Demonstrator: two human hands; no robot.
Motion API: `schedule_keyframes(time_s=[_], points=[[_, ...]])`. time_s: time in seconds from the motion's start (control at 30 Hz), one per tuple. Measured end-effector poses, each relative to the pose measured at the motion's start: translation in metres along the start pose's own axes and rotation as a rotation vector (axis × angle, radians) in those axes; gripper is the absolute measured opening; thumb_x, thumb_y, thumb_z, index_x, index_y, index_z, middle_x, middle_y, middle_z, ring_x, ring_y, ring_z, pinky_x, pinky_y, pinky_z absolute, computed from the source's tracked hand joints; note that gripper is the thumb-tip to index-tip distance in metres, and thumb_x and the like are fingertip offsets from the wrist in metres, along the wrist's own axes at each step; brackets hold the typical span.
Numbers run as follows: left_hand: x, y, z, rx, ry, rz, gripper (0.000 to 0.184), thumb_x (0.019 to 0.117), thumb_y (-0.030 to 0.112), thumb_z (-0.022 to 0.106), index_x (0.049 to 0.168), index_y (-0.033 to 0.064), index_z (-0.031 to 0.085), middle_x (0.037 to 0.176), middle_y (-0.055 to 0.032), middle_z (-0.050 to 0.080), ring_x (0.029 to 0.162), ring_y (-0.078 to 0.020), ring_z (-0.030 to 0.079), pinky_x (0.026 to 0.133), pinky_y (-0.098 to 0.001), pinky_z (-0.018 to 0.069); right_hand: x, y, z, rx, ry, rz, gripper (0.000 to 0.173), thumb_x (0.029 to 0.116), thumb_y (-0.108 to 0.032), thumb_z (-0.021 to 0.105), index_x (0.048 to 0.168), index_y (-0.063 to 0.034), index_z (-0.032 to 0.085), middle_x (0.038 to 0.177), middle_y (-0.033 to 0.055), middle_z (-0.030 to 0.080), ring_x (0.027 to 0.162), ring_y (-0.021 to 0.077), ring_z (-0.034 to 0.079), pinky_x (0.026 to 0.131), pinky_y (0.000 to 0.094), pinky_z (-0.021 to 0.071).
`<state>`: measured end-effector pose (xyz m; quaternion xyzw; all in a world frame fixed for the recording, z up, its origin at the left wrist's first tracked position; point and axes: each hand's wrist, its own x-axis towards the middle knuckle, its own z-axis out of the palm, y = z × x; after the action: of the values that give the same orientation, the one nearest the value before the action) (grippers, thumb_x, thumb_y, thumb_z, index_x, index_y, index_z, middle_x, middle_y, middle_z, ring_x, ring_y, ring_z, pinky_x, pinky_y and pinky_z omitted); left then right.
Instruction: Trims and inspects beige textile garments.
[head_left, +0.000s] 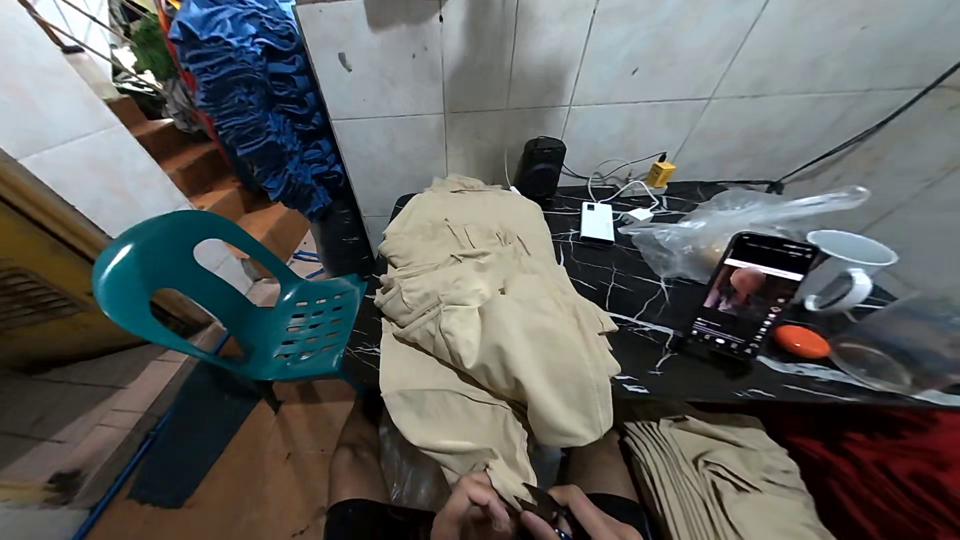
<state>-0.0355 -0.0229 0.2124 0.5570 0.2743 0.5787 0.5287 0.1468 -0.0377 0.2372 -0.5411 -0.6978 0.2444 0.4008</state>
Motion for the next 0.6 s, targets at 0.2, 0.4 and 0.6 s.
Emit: schedule_keyframes(time_s=[0.2, 0.4, 0.6], points=[[-0.0013, -0.0023, 0.0029, 0.024, -0.016, 0.016, 0.005, 0.1034, 0.014, 0.059, 0.105, 0.012, 0.062, 0.108, 0.0027, 0.062, 0.101, -0.002, 0.061, 0.088, -0.0231, 0.0544, 0.0005, -0.0041, 0.0013, -0.063, -0.005, 0.006, 0.036, 0.0999, -0.033, 0.068, 0.103, 0.003, 0.07, 0.074, 0.0141, 0.068, 0.061, 0.0215, 0.064, 0.057, 0.0392, 0.0542], [-0.0024, -0.0046, 0.0051, 0.111, -0.023, 0.016, 0.009, 0.1033, 0.016, 0.06, 0.103, 0.0076, 0.063, 0.105, -0.0016, 0.062, 0.098, -0.0043, 0.061, 0.086, -0.024, 0.0548, 0.0003, -0.0042, 0.0017, -0.109, -0.007, -0.013, 0.035, 0.1052, -0.032, 0.059, 0.099, -0.0007, 0.073, 0.077, 0.0135, 0.072, 0.064, 0.0226, 0.069, 0.056, 0.0417, 0.0559], [-0.0025, -0.0021, 0.0046, 0.119, 0.016, 0.001, 0.01, 0.1062, 0.02, 0.055, 0.104, 0.0103, 0.058, 0.106, -0.0022, 0.062, 0.098, -0.008, 0.065, 0.088, -0.0312, 0.059, 0.0041, -0.01, 0.0041, 0.036, 0.203, 0.032, 0.037, 0.0926, -0.028, 0.078, 0.097, 0.0069, 0.067, 0.075, 0.0131, 0.065, 0.063, 0.0117, 0.059, 0.059, 0.0245, 0.0513]])
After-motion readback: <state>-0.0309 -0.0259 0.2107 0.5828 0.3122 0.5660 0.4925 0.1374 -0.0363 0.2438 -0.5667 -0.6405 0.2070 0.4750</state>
